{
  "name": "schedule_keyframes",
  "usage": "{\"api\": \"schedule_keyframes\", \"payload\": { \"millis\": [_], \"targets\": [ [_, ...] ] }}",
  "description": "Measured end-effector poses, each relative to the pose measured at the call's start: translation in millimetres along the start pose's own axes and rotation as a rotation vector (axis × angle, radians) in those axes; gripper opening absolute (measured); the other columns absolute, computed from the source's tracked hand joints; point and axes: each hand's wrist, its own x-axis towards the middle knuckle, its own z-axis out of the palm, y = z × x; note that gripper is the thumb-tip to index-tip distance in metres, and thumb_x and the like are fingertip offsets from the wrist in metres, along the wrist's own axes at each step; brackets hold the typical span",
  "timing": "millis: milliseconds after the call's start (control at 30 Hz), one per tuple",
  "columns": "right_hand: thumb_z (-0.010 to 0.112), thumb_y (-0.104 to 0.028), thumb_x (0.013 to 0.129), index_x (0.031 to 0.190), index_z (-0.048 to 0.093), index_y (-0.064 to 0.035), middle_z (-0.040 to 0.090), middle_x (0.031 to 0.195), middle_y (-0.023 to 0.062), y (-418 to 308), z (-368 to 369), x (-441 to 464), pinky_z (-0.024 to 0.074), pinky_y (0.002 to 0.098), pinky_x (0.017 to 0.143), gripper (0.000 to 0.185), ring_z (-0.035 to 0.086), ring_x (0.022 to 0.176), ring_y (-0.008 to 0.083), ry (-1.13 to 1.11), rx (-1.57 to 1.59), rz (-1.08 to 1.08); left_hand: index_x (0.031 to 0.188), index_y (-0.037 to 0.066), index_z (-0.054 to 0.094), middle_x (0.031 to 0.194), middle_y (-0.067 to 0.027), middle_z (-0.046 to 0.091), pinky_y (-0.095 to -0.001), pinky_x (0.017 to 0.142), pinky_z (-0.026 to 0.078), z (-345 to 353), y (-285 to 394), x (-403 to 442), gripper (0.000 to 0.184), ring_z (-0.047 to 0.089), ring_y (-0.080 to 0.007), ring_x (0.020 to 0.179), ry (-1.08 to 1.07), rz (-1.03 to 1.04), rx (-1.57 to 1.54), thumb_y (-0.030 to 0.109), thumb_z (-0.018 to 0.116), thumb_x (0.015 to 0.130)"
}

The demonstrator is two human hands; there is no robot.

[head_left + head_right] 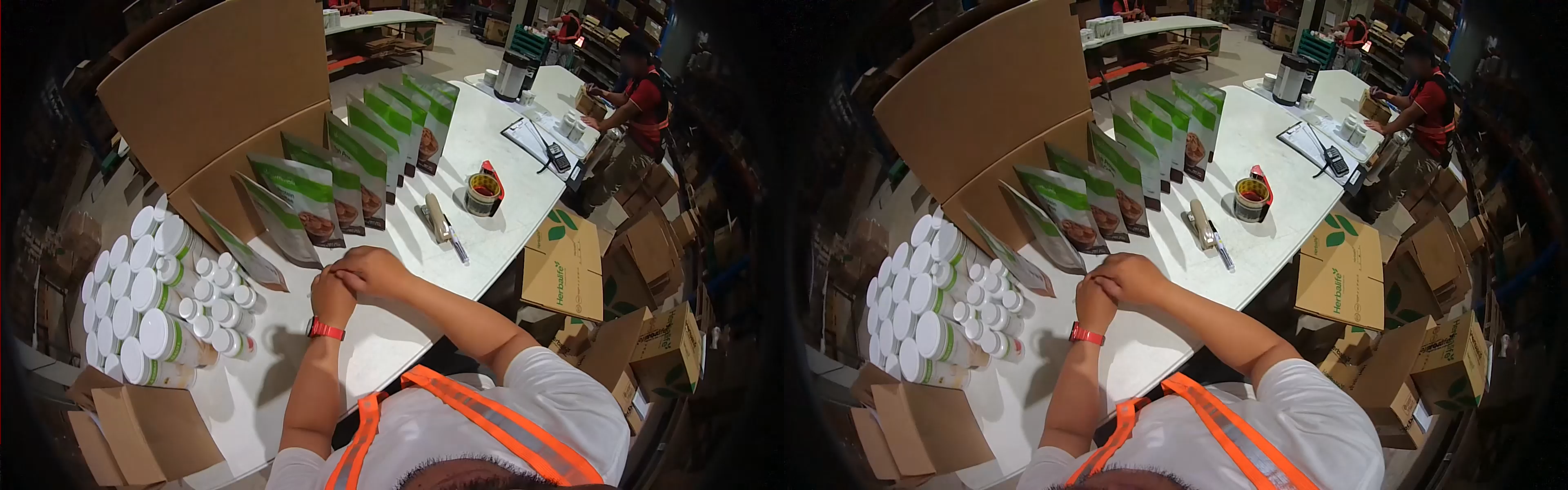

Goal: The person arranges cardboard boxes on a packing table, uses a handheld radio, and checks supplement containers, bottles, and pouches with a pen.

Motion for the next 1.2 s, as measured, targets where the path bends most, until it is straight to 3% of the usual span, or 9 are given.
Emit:
{"api": "schedule_keyframes", "payload": {
  "millis": [133, 267, 400, 500, 600, 800, 867, 967, 1200],
  "targets": [
    [0.069, -0.021, 0.091, 0.101, 0.076, -0.0083, 0.071, 0.093, 0.0118, -4, 34, 46, 0.0550, 0.0440, 0.077, 0.017, 0.068, 0.089, 0.0338, 0.142, 0.163, -0.235, 0.119, 0.005, 0.066, 0.119, -0.0138, 0.070, -0.0469, 0.095, 0.051, 15, -14, -1, 0.032, 0.065, -0.0326, 0.114, 0.175, -0.054, -0.135, 0.016, 0.067, 0.090],
    [0.073, -0.019, 0.088, 0.099, 0.077, -0.0120, 0.068, 0.087, 0.0083, 2, 62, 43, 0.0543, 0.0404, 0.073, 0.013, 0.067, 0.082, 0.0288, 0.246, 0.110, -0.336, 0.121, 0.005, 0.064, 0.118, -0.0148, 0.069, -0.0469, 0.095, 0.051, 18, -16, -6, 0.033, 0.066, -0.0344, 0.112, 0.327, -0.100, -0.323, 0.017, 0.068, 0.090],
    [0.076, -0.021, 0.087, 0.097, 0.077, -0.0128, 0.068, 0.085, 0.0057, 11, 43, 44, 0.0541, 0.0376, 0.072, 0.013, 0.067, 0.078, 0.0264, 0.294, 0.156, -0.477, 0.122, 0.005, 0.062, 0.117, -0.0159, 0.068, -0.0470, 0.095, 0.051, 20, -15, -8, 0.035, 0.066, -0.0362, 0.110, 0.309, -0.115, -0.334, 0.018, 0.069, 0.090],
    [0.076, -0.022, 0.088, 0.096, 0.076, -0.0124, 0.068, 0.085, 0.0052, 21, 41, 44, 0.0540, 0.0377, 0.072, 0.013, 0.067, 0.079, 0.0258, 0.186, 0.179, -0.448, 0.120, 0.005, 0.062, 0.118, -0.0163, 0.067, -0.0446, 0.090, 0.053, 25, -18, -2, 0.033, 0.067, -0.0348, 0.109, 0.223, -0.153, -0.280, 0.018, 0.069, 0.091],
    [0.076, -0.023, 0.089, 0.094, 0.075, -0.0118, 0.067, 0.082, 0.0052, 25, 43, 44, 0.0536, 0.0390, 0.071, 0.013, 0.066, 0.078, 0.0266, 0.210, 0.203, -0.449, 0.121, 0.003, 0.060, 0.114, -0.0165, 0.066, -0.0420, 0.089, 0.053, 28, -20, -5, 0.031, 0.067, -0.0336, 0.108, 0.172, -0.086, 0.006, 0.016, 0.065, 0.093],
    [0.073, -0.025, 0.091, 0.090, 0.075, -0.0105, 0.069, 0.085, 0.0068, 28, 35, 45, 0.0549, 0.0406, 0.073, 0.015, 0.067, 0.081, 0.0289, 0.214, 0.202, -0.359, 0.123, -0.001, 0.061, 0.117, -0.0191, 0.067, -0.0453, 0.088, 0.054, 15, 0, 1, 0.033, 0.068, -0.0366, 0.106, 0.423, -0.023, -0.430, 0.002, 0.064, 0.090],
    [0.071, -0.027, 0.092, 0.090, 0.076, -0.0099, 0.071, 0.086, 0.0078, 30, 36, 42, 0.0558, 0.0415, 0.074, 0.017, 0.068, 0.083, 0.0306, 0.221, 0.164, -0.317, 0.119, -0.002, 0.064, 0.114, -0.0206, 0.068, -0.0470, 0.086, 0.055, 14, -5, 1, 0.030, 0.068, -0.0389, 0.104, 0.411, 0.053, -0.459, -0.001, 0.065, 0.089],
    [0.069, -0.026, 0.092, 0.090, 0.076, -0.0093, 0.071, 0.088, 0.0091, 31, 32, 39, 0.0560, 0.0435, 0.076, 0.018, 0.069, 0.085, 0.0330, 0.264, 0.199, -0.213, 0.112, -0.002, 0.070, 0.107, -0.0227, 0.070, -0.0489, 0.083, 0.055, 8, -6, 0, 0.024, 0.068, -0.0426, 0.099, 0.338, 0.086, -0.232, -0.002, 0.065, 0.088],
    [0.062, -0.023, 0.091, 0.097, 0.075, -0.0070, 0.071, 0.095, 0.0111, 36, 36, 19, 0.0546, 0.0477, 0.083, 0.021, 0.068, 0.094, 0.0346, -0.033, 0.003, 0.071, 0.110, 0.001, 0.071, 0.104, -0.0164, 0.069, -0.0475, 0.089, 0.053, -1, -6, -9, 0.024, 0.065, -0.0403, 0.099, 0.238, -0.051, -0.073, -0.001, 0.061, 0.088]
  ]
}}
